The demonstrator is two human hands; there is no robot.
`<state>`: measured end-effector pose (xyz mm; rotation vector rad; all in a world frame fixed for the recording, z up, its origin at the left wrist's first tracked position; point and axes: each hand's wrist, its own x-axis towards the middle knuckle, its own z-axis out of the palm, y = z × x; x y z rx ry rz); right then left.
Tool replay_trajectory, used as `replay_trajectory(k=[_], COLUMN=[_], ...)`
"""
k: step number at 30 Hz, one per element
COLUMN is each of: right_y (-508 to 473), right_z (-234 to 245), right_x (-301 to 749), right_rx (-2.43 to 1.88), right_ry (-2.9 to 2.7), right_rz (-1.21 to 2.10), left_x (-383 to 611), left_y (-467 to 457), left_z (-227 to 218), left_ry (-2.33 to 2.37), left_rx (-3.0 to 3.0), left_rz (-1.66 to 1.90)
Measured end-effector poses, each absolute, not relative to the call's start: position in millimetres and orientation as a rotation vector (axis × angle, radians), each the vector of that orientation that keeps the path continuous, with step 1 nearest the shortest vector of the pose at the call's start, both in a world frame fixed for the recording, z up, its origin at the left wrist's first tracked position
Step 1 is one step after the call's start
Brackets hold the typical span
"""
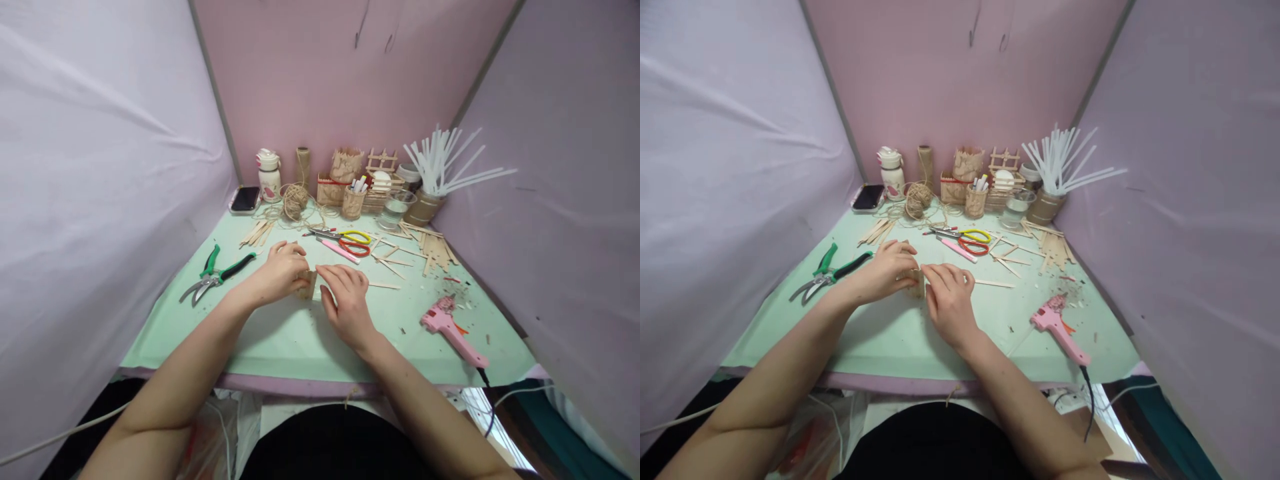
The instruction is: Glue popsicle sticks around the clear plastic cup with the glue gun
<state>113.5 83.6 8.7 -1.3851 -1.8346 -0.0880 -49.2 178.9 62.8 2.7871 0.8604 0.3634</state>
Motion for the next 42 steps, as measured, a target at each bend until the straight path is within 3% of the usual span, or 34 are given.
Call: replay_trajectory(k=[20, 28, 32, 39, 42], right_y=[85, 76, 72, 76, 75], right_z=[6, 16, 19, 8, 9], right_x=[114, 129, 137, 141, 140], right_rx=[-1.368, -1.359, -1.305, -1.188, -1.138], right_ry=[-1.851, -1.666, -1.511, -1.277, -1.319], right_rz=[-0.114, -0.153, 0.134, 1.054, 1.224], left_x=[-50, -65, -80, -81, -75], left_y=[179, 186, 191, 192, 191], left_z=[58, 78, 91, 99, 101], left_ry=[0.822, 0.794, 0.675, 0.42, 0.371], left_rx=[2.738, 2.675, 2.461, 2.139, 2.22], left_rz=[0.433, 0.399, 0.412, 0.353, 0.363])
